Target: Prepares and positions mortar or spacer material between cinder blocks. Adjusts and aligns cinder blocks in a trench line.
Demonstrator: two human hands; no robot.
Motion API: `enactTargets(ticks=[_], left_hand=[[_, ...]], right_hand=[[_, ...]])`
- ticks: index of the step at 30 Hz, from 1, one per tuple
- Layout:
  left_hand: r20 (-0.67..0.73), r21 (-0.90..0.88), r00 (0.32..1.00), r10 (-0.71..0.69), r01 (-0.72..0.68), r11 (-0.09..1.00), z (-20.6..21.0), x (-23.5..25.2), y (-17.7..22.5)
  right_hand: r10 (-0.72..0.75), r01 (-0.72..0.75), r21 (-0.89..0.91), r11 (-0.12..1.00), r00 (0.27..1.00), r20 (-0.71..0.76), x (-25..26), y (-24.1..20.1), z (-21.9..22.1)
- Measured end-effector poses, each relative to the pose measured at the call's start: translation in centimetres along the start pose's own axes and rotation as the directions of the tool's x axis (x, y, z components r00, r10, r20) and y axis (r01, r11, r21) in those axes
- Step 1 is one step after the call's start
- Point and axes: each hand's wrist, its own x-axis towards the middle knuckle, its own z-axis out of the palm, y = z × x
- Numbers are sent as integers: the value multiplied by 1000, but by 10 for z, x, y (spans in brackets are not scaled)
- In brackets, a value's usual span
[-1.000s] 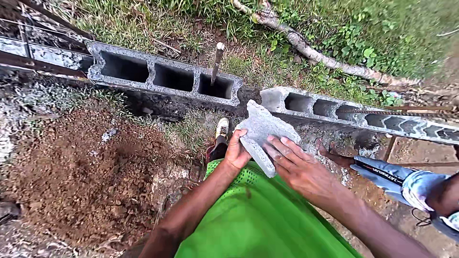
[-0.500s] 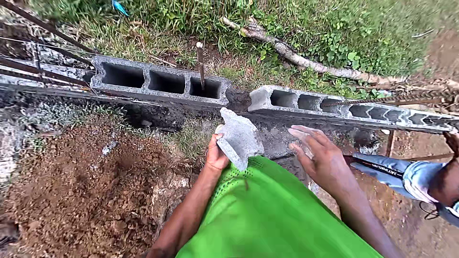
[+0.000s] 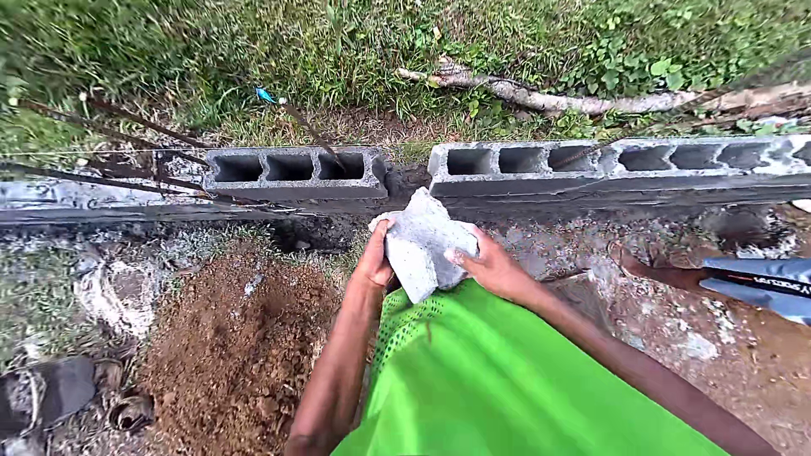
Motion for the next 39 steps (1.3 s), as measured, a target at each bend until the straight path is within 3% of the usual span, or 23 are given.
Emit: enactTargets(ticks=[3,7,13,17,19,21,24,27,29,32,34,36,39], left_hand=[[46,109,999,-26,21,994,10,-3,-5],[75,186,996,-55,40,982,23,-8,-13],[43,283,995,92,-100,954,31,-25,-15],[124,398,976,176,-212,892,24,-40,-13],[178,533,962,209,-273,801,19,-43,-12],[116,732,955,271,-267,627,25,-42,-8],[-97,947,908,408,-43,320,45,-25,2],[-159,977,890,428,79,198,55,-16,12],[-155,982,896,417,94,163,58,-14,20],[-143,985,906,397,91,148,52,-6,39],[-117,991,909,399,80,109,50,-2,56],[-74,997,915,396,64,38,53,0,75],[-5,999,913,408,25,-45,61,8,97]], right_hand=[[38,-26,139,990,996,-84,-8,13,-6],[159,-118,422,899,985,-62,-14,13,-6],[315,-226,739,635,949,20,3,-8,3],[412,-279,849,450,908,80,19,-15,15],[441,-286,879,381,892,100,24,-20,22],[461,-279,900,334,881,101,30,-23,31],[491,-270,922,279,865,104,39,-26,45],[493,-257,943,211,861,125,43,-27,49],[432,-292,929,229,886,172,40,-23,43],[207,-341,856,388,937,280,29,-6,21],[98,-296,826,480,953,285,19,11,2],[99,-249,828,503,968,231,6,34,-16],[235,-187,859,477,969,81,-16,78,-37]])
